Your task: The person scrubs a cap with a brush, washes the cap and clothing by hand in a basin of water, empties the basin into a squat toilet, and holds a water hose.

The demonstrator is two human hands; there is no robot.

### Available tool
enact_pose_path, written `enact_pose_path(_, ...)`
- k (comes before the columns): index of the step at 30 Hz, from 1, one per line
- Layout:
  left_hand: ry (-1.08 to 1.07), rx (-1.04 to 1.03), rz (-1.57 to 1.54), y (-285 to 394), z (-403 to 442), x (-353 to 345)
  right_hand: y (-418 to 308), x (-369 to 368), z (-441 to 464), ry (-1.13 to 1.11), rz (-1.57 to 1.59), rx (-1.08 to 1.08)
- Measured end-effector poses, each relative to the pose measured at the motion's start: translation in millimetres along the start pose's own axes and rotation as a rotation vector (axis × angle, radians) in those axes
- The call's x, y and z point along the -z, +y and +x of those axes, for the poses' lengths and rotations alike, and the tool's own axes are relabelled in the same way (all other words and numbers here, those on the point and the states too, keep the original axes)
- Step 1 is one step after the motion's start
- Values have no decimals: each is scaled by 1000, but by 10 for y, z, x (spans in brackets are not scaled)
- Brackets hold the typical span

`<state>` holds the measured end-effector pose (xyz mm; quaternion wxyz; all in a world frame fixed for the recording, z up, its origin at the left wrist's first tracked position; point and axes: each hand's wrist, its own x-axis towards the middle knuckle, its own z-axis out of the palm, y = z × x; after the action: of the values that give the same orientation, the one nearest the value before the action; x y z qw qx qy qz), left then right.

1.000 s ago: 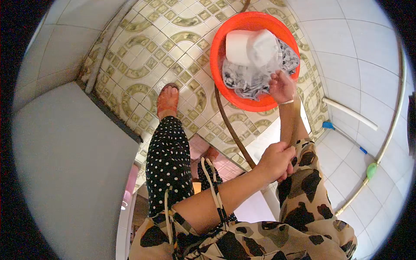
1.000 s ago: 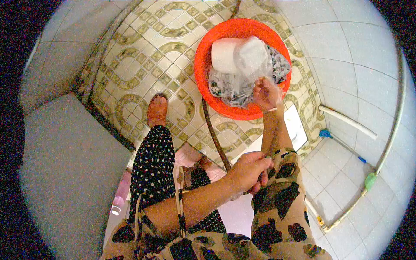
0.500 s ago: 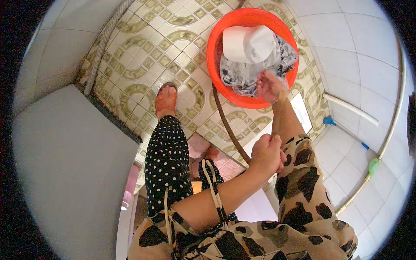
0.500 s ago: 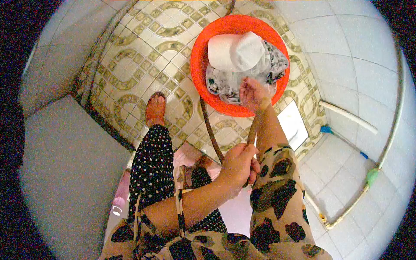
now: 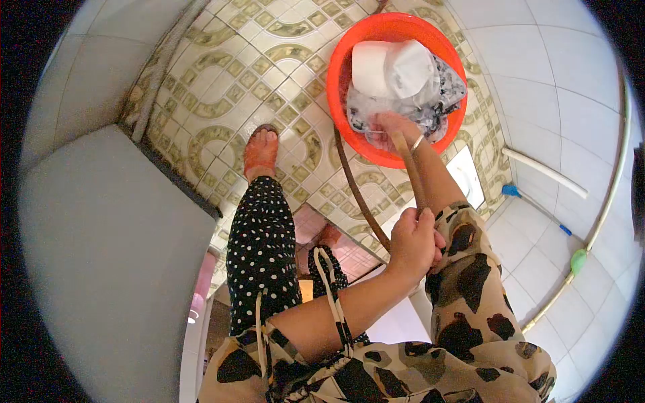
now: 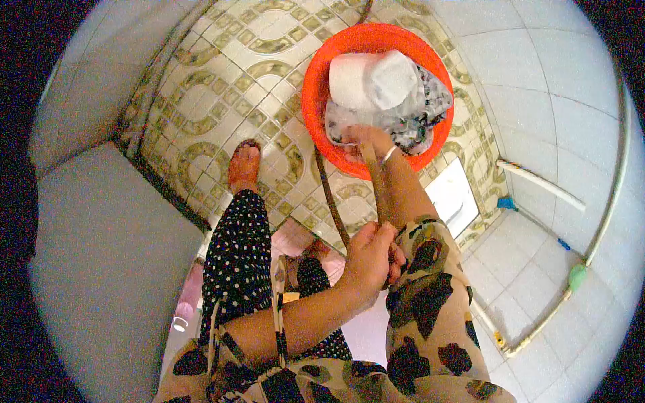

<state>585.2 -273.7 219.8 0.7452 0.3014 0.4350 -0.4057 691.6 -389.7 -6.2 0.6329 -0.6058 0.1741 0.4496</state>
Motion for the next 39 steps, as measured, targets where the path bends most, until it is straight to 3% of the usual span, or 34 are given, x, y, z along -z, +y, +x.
enact_pose_path(1,5,38,-17,7,-9,7,-70,-93,-80,-60,305,-99)
enact_pose_path(2,12,77,-35,14,-15,17,-93,-130,-123,-63,303,-101)
enact_pose_path(4,19,139,-93,25,-19,37,-137,-180,-187,131,520,-64)
enact_pose_path(8,-1,250,-225,23,-16,77,-12,53,-186,115,560,-6)
enact_pose_path(10,4,258,-250,19,-24,76,20,121,-188,75,367,-177)
enact_pose_path(16,-38,242,-146,44,-31,47,122,98,-177,109,132,-242)
enact_pose_path(23,-196,392,-90,55,-39,41,96,239,-462,169,492,-201)
enact_pose_path(29,-366,376,-22,74,-31,25,59,551,-605,281,597,93)
enact_pose_path(33,-369,289,26,95,-41,-13,-208,591,-569,323,641,82)
enact_pose_path(39,-139,57,31,73,18,-53,-511,410,-281,144,575,183)
